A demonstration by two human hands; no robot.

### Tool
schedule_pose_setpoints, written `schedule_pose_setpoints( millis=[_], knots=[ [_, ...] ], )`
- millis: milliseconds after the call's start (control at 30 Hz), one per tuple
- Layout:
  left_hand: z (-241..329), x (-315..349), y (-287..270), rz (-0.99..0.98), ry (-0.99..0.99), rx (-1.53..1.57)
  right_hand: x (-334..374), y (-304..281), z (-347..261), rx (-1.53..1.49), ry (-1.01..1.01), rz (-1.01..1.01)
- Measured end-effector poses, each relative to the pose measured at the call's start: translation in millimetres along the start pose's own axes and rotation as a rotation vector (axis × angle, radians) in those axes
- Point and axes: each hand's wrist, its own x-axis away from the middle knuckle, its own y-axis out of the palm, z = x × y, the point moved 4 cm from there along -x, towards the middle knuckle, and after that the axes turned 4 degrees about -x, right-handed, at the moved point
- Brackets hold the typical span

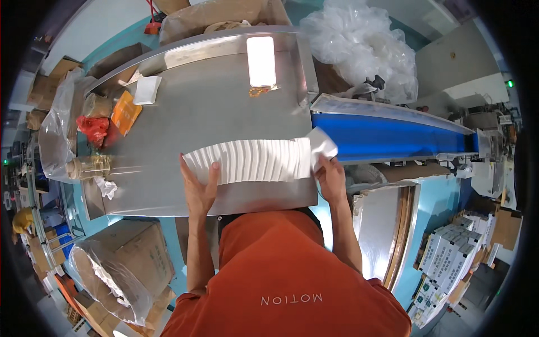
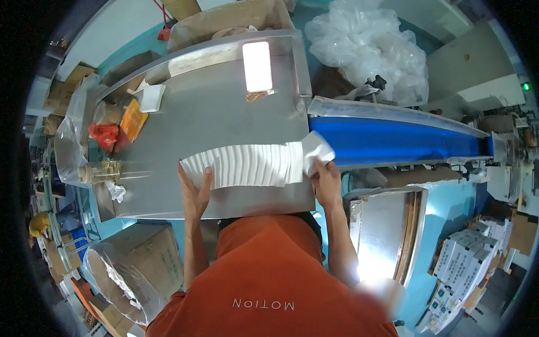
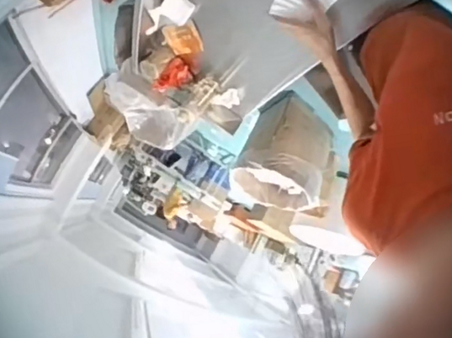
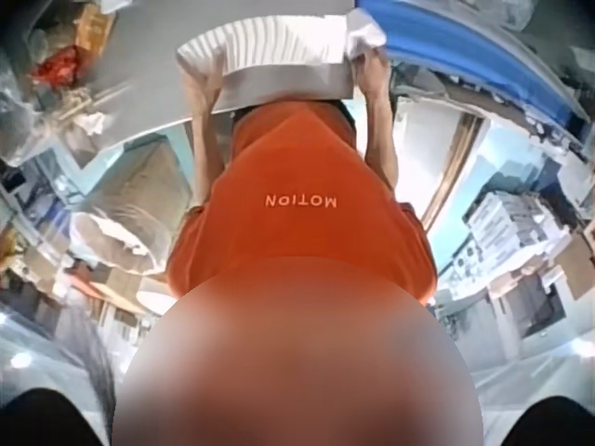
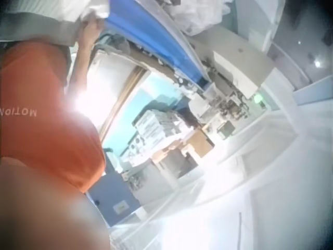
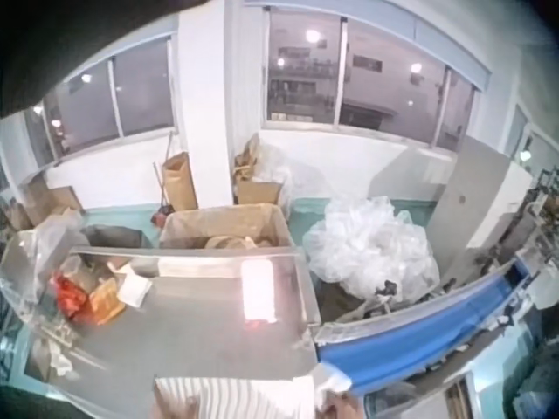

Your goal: Manually collecting and stacking paper products from a production line onto a work table.

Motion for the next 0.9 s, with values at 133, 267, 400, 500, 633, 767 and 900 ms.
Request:
schedule_pose_setpoints(
  millis=[133,267,400,500,633,767,900],
  knots=[
    [11,-3,9,-0.002,0.098,-0.12,14,41,-14,0.552,-0.203,-0.079],
    [17,-7,12,0.029,0.107,-0.157,10,48,-9,0.493,0.01,-0.113],
    [13,-11,12,-0.001,0.057,-0.138,10,34,6,-0.288,0.345,-0.2],
    [17,-12,13,0.008,0.118,-0.149,18,34,-1,-0.133,0.327,-0.149],
    [20,-13,14,-0.012,0.089,-0.128,-15,-6,7,0.034,0.006,-0.015],
    [18,-12,20,-0.037,0.087,-0.14,5,38,-16,0.396,-0.051,-0.079],
    [25,-11,22,-0.027,0.093,-0.146,-3,38,1,-0.017,0.164,-0.044]
  ],
)
